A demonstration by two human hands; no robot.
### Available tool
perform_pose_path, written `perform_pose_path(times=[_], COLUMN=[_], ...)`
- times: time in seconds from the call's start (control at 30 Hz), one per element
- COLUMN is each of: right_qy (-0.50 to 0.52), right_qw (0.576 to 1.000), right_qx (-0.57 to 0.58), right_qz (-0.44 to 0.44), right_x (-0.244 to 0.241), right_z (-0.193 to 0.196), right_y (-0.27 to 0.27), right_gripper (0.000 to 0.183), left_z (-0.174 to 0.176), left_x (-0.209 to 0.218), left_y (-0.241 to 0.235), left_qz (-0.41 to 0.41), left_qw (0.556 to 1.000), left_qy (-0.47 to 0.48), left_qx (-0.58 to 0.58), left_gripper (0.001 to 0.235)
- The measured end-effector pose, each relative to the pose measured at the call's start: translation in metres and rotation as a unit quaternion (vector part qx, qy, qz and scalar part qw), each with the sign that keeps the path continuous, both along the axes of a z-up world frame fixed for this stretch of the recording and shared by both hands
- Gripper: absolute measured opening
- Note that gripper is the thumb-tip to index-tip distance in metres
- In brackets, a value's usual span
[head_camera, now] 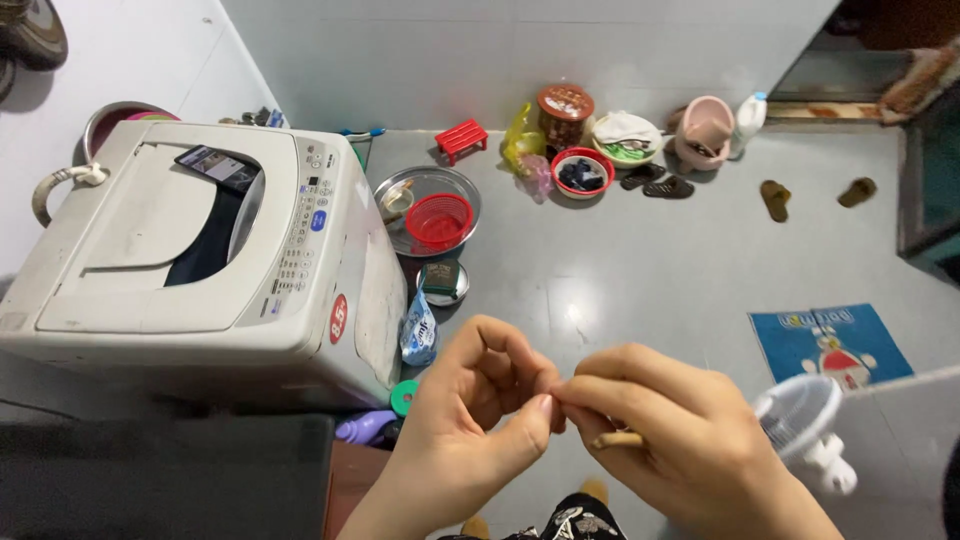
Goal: Stirring cooked vegetables in a pot using chopsticks in a kitchen setting.
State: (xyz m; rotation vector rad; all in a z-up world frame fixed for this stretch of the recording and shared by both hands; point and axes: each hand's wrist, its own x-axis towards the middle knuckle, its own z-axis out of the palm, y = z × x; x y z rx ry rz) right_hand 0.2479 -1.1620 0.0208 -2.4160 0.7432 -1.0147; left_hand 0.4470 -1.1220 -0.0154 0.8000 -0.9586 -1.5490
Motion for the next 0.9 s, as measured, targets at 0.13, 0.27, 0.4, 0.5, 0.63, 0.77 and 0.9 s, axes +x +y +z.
perform_pose_path(times=[0.13, 0.27, 0.4, 0.5, 0.63, 0.77, 0.9], right_qy=[0.035, 0.063, 0.080, 0.076, 0.049, 0.044, 0.074], right_qw=[0.997, 0.986, 0.970, 0.959, 0.955, 0.972, 0.949], right_qx=[-0.035, -0.045, -0.016, 0.018, 0.096, 0.220, 0.299], right_qz=[0.052, 0.144, 0.230, 0.274, 0.278, 0.069, 0.059], right_x=[-0.009, -0.024, -0.037, -0.042, -0.040, -0.012, 0.036], right_z=[-0.015, -0.023, -0.011, -0.016, -0.079, -0.171, -0.249], right_y=[-0.073, -0.156, -0.239, -0.292, -0.369, -0.454, -0.510], right_gripper=[0.032, 0.036, 0.037, 0.031, 0.024, 0.027, 0.017], left_z=[-0.006, -0.021, -0.018, -0.019, -0.047, -0.075, -0.111], left_x=[-0.001, -0.019, -0.045, -0.056, -0.060, -0.045, -0.018], left_y=[-0.052, -0.114, -0.174, -0.212, -0.243, -0.266, -0.297], left_qz=[0.011, 0.008, 0.037, 0.073, 0.122, 0.218, 0.358], left_qw=[0.997, 0.995, 0.989, 0.988, 0.986, 0.963, 0.912], left_qy=[-0.067, -0.062, -0.070, -0.026, 0.007, -0.114, -0.178], left_qx=[0.031, 0.080, 0.128, 0.135, 0.116, 0.108, 0.095], left_gripper=[0.025, 0.023, 0.022, 0.025, 0.023, 0.026, 0.034])
